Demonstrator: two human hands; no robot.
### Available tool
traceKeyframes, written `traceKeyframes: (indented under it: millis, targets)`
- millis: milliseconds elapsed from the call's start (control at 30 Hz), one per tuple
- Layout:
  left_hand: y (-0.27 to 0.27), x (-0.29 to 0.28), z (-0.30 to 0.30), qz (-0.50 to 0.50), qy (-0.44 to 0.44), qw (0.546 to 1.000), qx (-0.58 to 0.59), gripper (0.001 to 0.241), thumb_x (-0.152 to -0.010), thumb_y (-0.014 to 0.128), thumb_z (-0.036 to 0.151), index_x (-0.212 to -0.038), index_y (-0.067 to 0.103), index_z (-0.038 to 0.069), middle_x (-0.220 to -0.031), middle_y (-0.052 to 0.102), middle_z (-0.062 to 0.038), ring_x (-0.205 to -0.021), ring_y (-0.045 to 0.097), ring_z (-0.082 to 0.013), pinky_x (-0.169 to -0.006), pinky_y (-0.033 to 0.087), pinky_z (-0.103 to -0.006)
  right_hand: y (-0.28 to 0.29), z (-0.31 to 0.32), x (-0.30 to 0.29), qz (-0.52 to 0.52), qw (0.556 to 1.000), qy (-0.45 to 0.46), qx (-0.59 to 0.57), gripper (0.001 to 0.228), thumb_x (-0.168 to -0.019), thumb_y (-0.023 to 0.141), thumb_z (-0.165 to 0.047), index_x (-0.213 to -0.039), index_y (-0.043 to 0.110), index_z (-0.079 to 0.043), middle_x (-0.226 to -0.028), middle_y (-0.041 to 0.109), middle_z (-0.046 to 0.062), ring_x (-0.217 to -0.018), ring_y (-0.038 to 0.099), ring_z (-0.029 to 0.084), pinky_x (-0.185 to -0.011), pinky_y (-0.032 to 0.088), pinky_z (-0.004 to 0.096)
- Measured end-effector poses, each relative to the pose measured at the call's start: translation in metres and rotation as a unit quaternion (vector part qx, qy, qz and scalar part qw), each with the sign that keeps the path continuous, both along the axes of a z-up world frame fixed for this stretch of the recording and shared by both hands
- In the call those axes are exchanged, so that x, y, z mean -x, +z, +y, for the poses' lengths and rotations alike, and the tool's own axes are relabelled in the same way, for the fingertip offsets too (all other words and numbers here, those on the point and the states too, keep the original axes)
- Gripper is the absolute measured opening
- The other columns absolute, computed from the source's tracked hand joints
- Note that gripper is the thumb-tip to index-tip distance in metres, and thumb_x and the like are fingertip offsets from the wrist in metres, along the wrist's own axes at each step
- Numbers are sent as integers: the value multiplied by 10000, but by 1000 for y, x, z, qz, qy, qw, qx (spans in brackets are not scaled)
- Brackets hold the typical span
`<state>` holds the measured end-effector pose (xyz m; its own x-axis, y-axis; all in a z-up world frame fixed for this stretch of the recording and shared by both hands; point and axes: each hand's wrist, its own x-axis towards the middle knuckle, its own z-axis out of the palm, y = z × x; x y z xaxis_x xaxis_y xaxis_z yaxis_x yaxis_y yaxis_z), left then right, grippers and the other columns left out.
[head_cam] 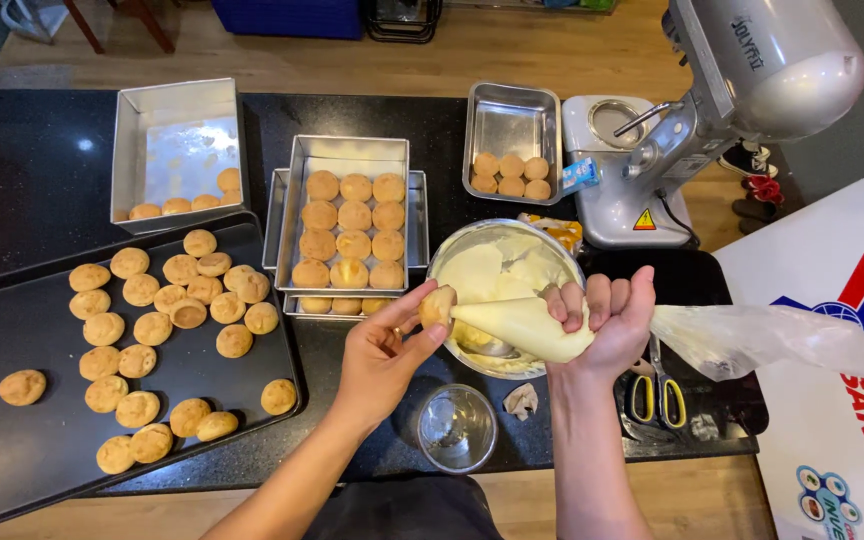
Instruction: Filling small pastries with cream using a piping bag and organizing them into trays on a kitchen counter.
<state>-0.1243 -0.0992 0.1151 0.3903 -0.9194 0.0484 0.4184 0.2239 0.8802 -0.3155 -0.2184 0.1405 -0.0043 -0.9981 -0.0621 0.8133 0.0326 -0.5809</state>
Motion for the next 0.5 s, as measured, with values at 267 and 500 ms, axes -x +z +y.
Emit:
traceKeyframes:
  millis: [267, 500]
  targets:
    - [1, 3, -3, 2, 8, 1000, 4, 557, -812, 797, -33, -1342, 628, -44, -1188, 742, -179, -1066, 692, -171, -904, 630, -325, -9, -7, 2, 2, 1000, 1, -1, 633, -1072, 483, -448, -521, 250, -239, -432, 212, -30, -293, 288, 187, -438, 320, 321]
    - [-8, 5, -6, 9, 11, 1000, 3, 550, -809, 803, -30, -1333, 636, -44, -1187, 743, -182, -1063, 697, -174, -897, 633, -320, -10, -10, 4, -1, 1000, 0, -7, 617, -1052, 510, -451, -525, 267, -240, -445, 249, -30, -326, 322, 193, -471, 333, 331]
